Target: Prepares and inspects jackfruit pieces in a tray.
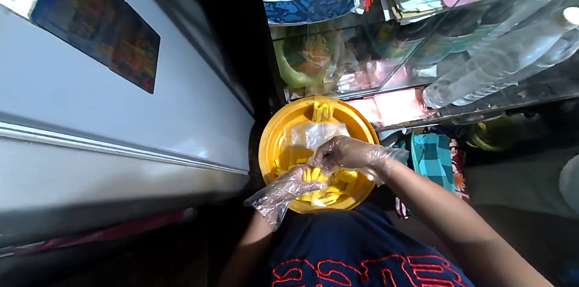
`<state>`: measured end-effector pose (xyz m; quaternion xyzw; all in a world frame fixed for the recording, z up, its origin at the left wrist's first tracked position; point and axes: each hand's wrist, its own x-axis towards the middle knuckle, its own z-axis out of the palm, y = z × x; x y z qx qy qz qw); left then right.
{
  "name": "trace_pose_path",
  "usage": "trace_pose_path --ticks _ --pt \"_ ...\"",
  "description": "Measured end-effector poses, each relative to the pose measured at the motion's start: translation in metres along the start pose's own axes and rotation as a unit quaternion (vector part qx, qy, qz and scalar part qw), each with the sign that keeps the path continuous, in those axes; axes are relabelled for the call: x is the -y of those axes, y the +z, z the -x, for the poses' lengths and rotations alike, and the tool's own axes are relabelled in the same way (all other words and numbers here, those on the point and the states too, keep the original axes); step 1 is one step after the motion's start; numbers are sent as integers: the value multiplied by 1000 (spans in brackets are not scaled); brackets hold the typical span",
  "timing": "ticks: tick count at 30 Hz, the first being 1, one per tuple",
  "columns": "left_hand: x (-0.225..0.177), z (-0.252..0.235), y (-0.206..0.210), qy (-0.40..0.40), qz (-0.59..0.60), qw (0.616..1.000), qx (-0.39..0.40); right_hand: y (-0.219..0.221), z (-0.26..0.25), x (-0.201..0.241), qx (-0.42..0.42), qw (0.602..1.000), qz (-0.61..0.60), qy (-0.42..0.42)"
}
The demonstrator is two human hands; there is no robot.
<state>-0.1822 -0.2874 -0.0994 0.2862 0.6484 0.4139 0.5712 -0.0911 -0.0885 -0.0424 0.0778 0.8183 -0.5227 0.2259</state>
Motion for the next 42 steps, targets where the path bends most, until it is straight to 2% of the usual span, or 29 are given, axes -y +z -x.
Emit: trace_pose_path --ticks 2,5,9,13,15,18,22,24,26,31,34,38,42 --pt "4 0 0 15 25 1000 2 6 -6 -3 -6 999 38 -37" --pt "0 0 2 13 25 1000 -3 13 -12 -7 -10 997 54 -50" --pt "2 0 4 -6 64 997 -33 3 -7 -16 -70 991 62 -92" --pt "5 -3 3 4 107 993 -45 -3 1 -14 -3 999 36 -22" --pt "3 -5 3 6 95 995 -43 3 -3 -20 9 999 40 -27" --pt "-2 -2 3 5 63 997 -53 5 -7 -21 -11 998 41 -47" --pt "-13 13 8 37 174 981 -74 1 -2 -18 -55 998 0 -37" --pt "-17 14 10 24 206 975 -84 0 -2 -18 -76 996 -13 -40" --pt "-15 11 11 0 201 974 -107 2 -6 -18 -77 996 -5 -49" --pt "-19 1 8 -60 88 988 -109 19 -22 -17 -122 983 73 -116" --pt "-21 2 6 -57 43 991 -116 27 -30 -24 -148 976 90 -131" --pt "-12 0 3 -31 54 992 -107 36 -29 -27 -156 976 75 -131" --pt "-12 7 7 -12 165 983 -80 32 -20 -23 -184 974 6 -132"
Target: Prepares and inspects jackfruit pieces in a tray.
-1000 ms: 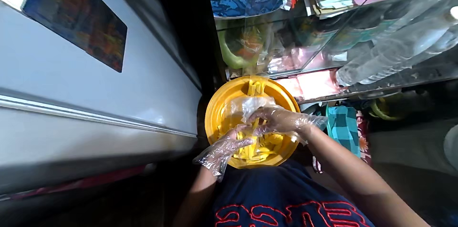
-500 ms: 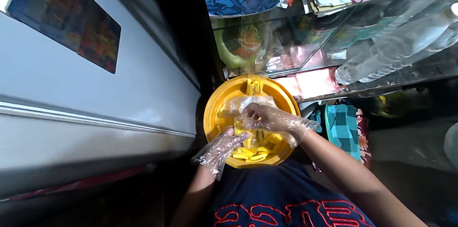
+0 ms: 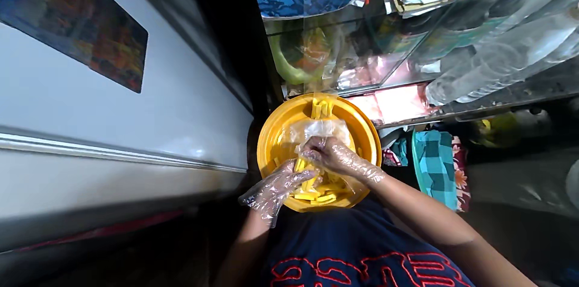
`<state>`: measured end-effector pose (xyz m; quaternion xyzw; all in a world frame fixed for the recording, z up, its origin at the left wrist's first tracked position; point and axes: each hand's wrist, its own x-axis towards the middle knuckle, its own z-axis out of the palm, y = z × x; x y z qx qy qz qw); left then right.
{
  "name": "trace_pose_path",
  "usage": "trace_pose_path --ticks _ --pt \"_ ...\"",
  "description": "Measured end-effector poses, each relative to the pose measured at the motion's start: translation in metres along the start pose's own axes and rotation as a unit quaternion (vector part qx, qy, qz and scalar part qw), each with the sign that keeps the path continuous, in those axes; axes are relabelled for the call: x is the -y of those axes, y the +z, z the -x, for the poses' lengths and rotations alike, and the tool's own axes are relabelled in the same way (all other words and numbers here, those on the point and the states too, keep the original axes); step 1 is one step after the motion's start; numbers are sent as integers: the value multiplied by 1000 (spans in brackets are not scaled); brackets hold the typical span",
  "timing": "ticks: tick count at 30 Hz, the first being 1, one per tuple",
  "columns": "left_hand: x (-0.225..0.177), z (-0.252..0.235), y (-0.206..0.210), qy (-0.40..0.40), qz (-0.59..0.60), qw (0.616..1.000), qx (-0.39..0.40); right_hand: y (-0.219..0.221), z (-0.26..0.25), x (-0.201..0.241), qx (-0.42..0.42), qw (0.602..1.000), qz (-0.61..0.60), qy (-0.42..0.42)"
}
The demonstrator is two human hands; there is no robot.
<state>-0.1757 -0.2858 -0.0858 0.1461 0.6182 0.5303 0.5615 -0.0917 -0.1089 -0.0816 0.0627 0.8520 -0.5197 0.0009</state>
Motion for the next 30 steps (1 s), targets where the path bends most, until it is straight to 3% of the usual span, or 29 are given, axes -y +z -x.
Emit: trace_pose_path --ticks 3,6,8,10,12,16,30 --pt "0 0 0 -14 22 999 -43 -13 5 2 -59 996 -65 34" --pt "-2 -4 -8 -21 22 991 -131 -22 9 -10 -70 993 36 91" --pt "3 -7 -18 -3 30 987 -161 -22 14 -11 81 973 146 162" --pt "5 -8 -23 5 20 983 -184 -10 23 -11 253 926 219 177" --pt "11 -12 -26 9 -3 981 -193 8 32 -7 308 893 280 173" --pt "12 -14 -21 0 -15 980 -198 29 33 8 297 868 342 204" --pt "2 -8 -2 -51 -128 973 -185 31 30 9 304 862 319 250"
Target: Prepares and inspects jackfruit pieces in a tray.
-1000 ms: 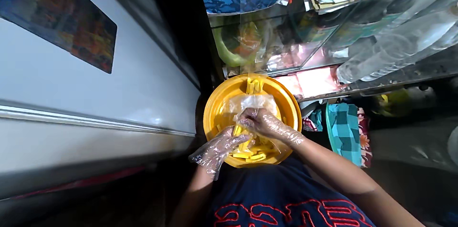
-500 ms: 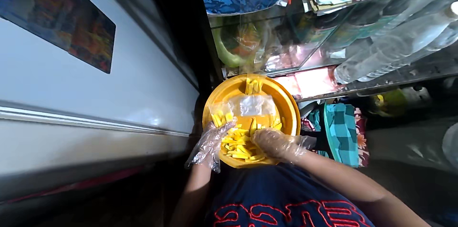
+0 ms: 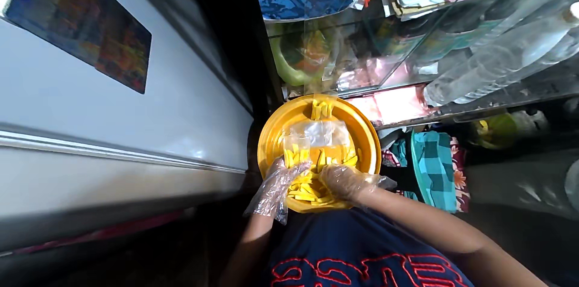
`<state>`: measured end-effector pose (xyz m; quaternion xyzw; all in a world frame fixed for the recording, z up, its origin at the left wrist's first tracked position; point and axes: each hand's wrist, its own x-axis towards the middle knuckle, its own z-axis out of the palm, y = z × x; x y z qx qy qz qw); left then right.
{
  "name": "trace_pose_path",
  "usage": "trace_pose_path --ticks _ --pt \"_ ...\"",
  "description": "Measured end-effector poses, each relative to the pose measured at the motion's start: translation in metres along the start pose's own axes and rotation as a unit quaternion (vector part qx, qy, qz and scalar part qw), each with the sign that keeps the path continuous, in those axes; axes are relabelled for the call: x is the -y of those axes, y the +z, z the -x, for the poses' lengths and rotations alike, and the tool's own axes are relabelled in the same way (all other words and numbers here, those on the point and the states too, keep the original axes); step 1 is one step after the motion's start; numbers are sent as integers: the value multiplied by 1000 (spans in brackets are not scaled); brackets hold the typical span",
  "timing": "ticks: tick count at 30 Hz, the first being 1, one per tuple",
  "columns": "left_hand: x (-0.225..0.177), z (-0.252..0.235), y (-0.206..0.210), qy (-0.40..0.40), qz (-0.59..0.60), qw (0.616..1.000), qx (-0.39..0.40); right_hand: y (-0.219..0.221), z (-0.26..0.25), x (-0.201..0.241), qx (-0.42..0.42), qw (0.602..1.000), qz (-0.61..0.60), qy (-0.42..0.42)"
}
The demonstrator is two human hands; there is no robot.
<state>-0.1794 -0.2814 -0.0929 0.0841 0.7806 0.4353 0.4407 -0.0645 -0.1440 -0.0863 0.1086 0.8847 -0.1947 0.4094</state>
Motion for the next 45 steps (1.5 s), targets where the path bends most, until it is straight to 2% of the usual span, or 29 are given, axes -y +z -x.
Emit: trace_pose_path --ticks 3,9,13,20,23,25,27,31,34,37,40,43,45 --pt "1 0 0 9 3 1000 9 2 5 2 -14 1000 -7 2" --pt "3 -1 1 5 89 995 44 0 -3 -12 2 1000 -14 -20" --pt "3 0 1 4 98 993 58 0 6 2 -9 1000 25 3" --pt "8 -3 -1 6 77 995 65 -2 7 8 24 998 31 40" --pt "12 -5 -5 12 -7 998 69 -15 18 -2 5 999 -9 40" --pt "8 -2 -8 13 -58 995 80 -26 20 -25 -27 998 -48 2" --pt "4 1 -10 30 -98 990 97 -33 18 -56 -101 985 -128 -65" --pt "-1 6 -12 51 -168 976 128 -57 50 -81 -218 910 -337 -103" --pt "-7 9 -12 59 -227 960 150 -59 63 -84 -285 868 -382 -137" --pt "-13 10 -10 70 -273 943 178 -67 52 -66 -312 893 -281 -162" --pt "-12 8 -8 89 -243 944 206 -71 36 -44 -267 926 -179 -200" --pt "-7 8 -5 92 -153 958 223 -74 34 -31 -206 930 -194 -236" --pt "-6 11 -4 75 -98 967 222 -77 34 -29 -202 927 -196 -247"
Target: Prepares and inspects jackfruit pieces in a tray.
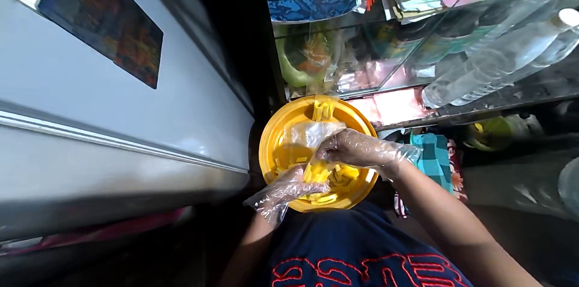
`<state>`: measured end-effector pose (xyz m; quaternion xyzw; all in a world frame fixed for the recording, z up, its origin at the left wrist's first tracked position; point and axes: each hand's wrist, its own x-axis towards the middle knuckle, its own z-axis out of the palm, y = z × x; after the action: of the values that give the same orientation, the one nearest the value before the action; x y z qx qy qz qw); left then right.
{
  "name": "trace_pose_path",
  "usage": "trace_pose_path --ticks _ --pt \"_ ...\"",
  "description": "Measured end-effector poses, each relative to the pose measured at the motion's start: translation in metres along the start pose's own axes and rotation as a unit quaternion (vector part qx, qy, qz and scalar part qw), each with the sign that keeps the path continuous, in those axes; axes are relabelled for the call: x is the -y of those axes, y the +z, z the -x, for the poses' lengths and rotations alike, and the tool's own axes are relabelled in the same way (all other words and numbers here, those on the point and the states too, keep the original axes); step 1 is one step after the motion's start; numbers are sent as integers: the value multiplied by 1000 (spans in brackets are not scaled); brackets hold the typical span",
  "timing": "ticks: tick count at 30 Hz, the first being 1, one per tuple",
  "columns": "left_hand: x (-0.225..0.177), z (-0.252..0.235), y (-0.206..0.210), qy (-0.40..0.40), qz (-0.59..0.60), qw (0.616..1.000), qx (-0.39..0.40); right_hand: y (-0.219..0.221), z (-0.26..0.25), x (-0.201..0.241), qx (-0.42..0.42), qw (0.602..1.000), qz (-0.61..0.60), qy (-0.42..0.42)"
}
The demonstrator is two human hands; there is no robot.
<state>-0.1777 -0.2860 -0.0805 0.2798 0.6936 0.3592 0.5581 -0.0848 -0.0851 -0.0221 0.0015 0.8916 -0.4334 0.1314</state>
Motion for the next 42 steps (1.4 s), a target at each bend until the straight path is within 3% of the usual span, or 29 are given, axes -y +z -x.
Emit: trace_pose_path --ticks 4,12,16,21,27,34,38,42 --pt "9 -1 4 16 105 994 4 1 -8 -2 10 999 37 -5" --pt "14 -7 4 18 89 996 7 17 -21 0 99 993 55 33" --pt "10 -7 5 16 126 992 -10 15 -18 0 84 995 54 23" --pt "11 -8 1 35 161 986 -28 -2 -6 -13 -22 996 81 -25" --pt "0 -9 2 18 141 989 -36 15 -9 -20 3 999 -8 40" --pt "2 -14 2 55 112 991 -39 29 -13 -20 57 998 20 29" --pt "-3 -5 4 79 105 984 -125 20 -12 -20 -16 999 19 25" --pt "-15 -1 5 14 53 979 -197 14 -12 -13 -55 997 26 42"
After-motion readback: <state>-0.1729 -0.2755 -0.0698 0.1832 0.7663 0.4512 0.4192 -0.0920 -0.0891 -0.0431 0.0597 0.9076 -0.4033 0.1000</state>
